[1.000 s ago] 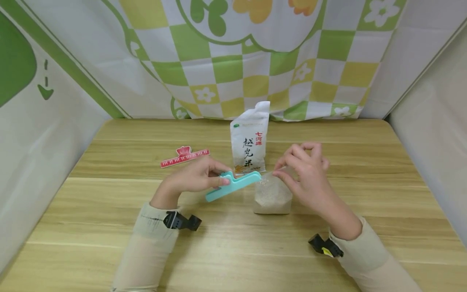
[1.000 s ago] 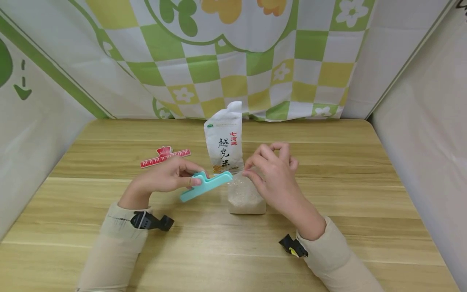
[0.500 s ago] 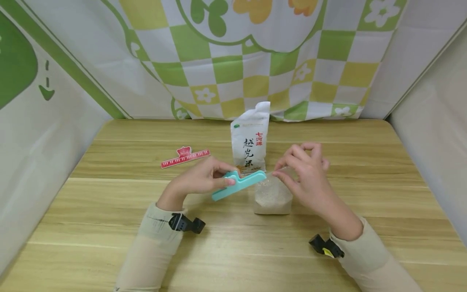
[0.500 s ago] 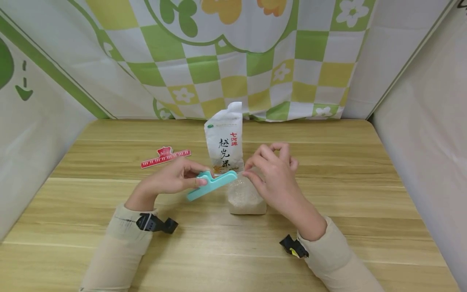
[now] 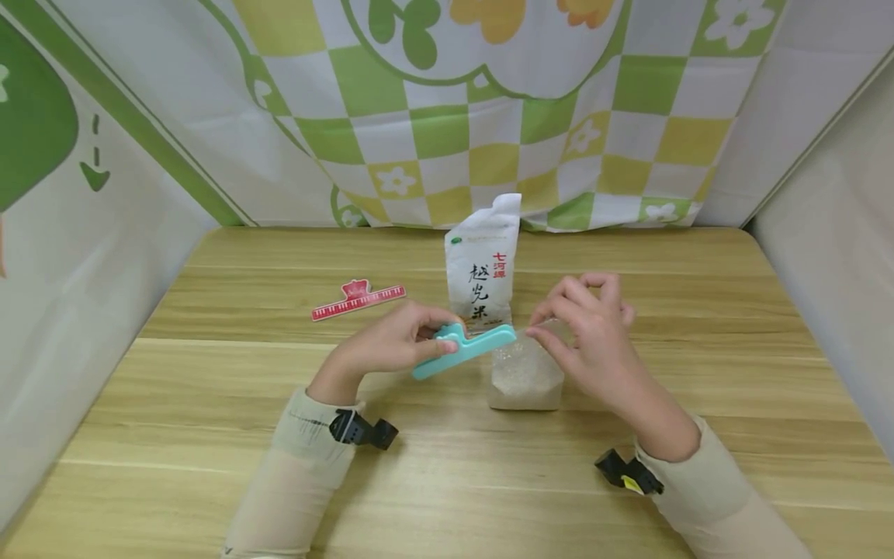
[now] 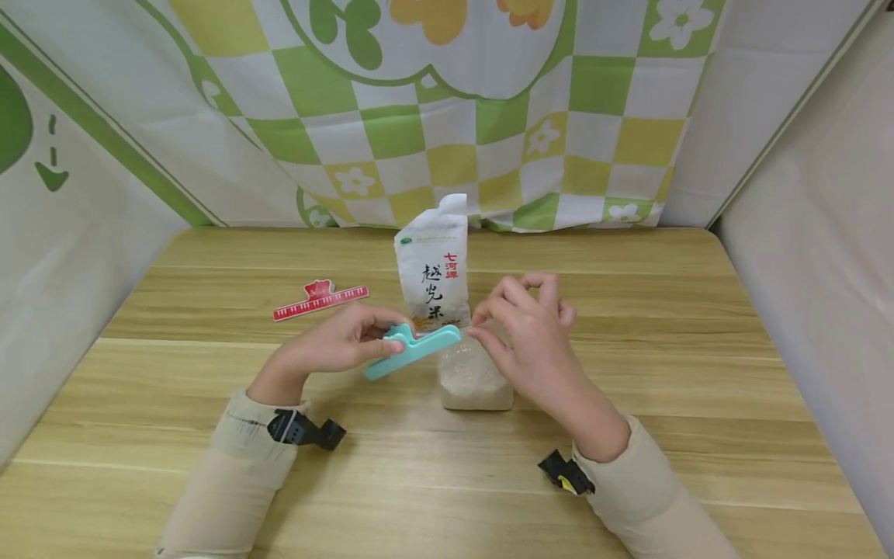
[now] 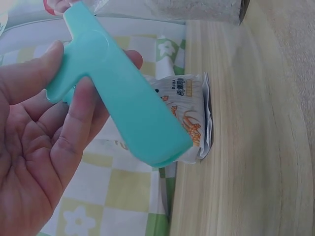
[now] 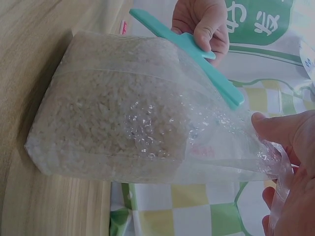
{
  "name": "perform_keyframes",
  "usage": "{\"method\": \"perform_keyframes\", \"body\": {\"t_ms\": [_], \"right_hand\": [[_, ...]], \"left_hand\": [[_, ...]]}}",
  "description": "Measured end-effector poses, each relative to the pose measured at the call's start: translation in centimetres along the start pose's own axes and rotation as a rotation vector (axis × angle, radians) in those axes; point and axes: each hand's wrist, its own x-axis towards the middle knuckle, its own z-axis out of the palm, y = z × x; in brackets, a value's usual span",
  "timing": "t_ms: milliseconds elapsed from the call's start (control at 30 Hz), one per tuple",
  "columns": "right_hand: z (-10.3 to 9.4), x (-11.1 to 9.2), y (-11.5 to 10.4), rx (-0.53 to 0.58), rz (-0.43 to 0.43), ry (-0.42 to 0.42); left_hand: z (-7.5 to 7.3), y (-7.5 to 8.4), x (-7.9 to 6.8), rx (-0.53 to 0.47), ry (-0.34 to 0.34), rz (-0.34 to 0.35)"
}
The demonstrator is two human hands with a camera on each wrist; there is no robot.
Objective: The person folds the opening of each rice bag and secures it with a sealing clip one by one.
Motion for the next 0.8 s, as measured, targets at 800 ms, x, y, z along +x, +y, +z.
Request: {"method": "perform_keyframes", "body": {"t_ms": [800], "right_hand": [[-0.2, -0.1, -0.4, 0.004, 0.022, -0.024]], "left_hand": [[0.9, 1.3, 0.4, 0.035, 0.058, 0.042]]}}
